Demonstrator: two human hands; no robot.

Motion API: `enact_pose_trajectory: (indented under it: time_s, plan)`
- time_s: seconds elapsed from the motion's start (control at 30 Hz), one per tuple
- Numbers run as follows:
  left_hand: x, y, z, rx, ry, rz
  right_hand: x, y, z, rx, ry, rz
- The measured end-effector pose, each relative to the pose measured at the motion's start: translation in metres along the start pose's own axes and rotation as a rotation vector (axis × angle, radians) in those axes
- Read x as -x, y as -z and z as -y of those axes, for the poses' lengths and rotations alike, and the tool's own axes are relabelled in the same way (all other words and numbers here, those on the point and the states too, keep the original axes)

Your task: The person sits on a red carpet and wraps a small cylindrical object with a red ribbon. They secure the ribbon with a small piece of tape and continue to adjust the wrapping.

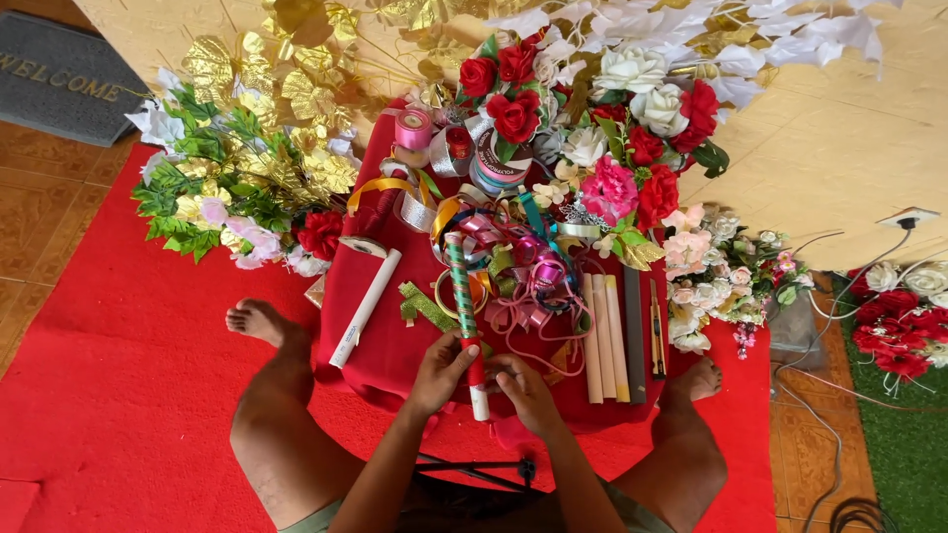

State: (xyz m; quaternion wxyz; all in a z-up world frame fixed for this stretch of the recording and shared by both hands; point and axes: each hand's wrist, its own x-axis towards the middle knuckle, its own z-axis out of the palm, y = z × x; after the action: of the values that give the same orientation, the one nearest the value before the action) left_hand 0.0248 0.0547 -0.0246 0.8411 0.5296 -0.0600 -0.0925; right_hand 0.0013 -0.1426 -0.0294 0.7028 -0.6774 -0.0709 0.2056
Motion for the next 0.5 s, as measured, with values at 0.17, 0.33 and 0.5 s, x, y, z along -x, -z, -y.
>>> enact_pose_trajectory:
  time_s: [0.17, 0.33, 0.5]
  plan:
    - [0.001, -0.008, -0.018, -0.118, -0.051, 0.092, 0.005, 0.002, -0.017, 0.159, 0.107, -0.25]
    - [-0.001, 0.004, 0.003, -0.253, -0.015, 0.004, 0.017, -0.014, 0.036, -0.128, 0.503, -0.23]
    - [0.001, 0.002, 0.0, -0.29, 0.046, -0.012, 0.085, -0.02, 0.19, -0.252, 0.96, 0.277]
